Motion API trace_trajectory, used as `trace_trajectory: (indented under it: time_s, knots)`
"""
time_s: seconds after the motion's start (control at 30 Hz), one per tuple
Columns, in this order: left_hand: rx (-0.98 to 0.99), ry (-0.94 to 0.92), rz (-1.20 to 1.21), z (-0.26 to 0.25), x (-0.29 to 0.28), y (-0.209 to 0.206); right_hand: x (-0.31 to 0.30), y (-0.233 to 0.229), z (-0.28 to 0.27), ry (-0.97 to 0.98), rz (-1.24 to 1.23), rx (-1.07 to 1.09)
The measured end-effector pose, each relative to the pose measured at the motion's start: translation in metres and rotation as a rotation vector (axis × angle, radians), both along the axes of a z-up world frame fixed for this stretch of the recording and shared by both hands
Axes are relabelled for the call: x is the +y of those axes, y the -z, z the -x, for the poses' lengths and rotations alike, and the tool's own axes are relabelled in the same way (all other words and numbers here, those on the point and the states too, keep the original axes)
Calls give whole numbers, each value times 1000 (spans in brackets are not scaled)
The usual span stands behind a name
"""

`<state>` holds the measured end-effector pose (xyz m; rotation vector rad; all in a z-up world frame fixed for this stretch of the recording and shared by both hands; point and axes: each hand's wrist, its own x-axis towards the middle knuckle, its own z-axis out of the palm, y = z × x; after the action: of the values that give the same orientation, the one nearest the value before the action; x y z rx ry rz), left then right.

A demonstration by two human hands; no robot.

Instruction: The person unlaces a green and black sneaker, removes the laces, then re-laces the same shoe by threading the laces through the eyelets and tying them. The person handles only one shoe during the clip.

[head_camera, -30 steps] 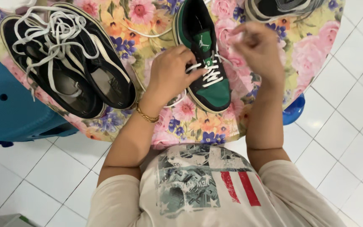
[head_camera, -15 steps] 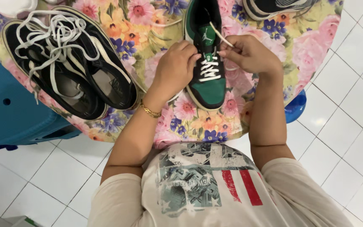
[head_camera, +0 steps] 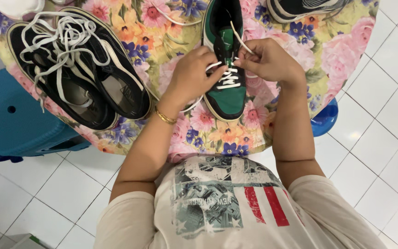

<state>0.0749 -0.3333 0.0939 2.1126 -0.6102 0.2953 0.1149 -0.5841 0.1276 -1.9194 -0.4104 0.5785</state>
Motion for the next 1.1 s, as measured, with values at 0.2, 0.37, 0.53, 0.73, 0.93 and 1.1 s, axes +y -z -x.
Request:
trace_trajectory:
  time_s: [0.2, 0.37, 0.53, 0.73, 0.93, 1.1]
  knots:
    - [-72, -22, -147, 9, -14, 7, -2, 5, 1, 14, 5, -13]
    - [-63, 1, -75, 4, -5, 2, -3, 4, -5, -10, 14, -36]
    - [-45, 39, -7, 4, 4, -11, 2, -2, -1, 62, 55, -44]
    - [-58, -2, -32, 9, -2, -16, 6, -9, 3, 48, 81, -170]
    - [-77, 14, 37, 10, 11, -29, 14, -32, 20, 109, 104, -355]
    - [-356, -36, -93, 8, 6, -33, 38, -39, 35, 21, 253, -629]
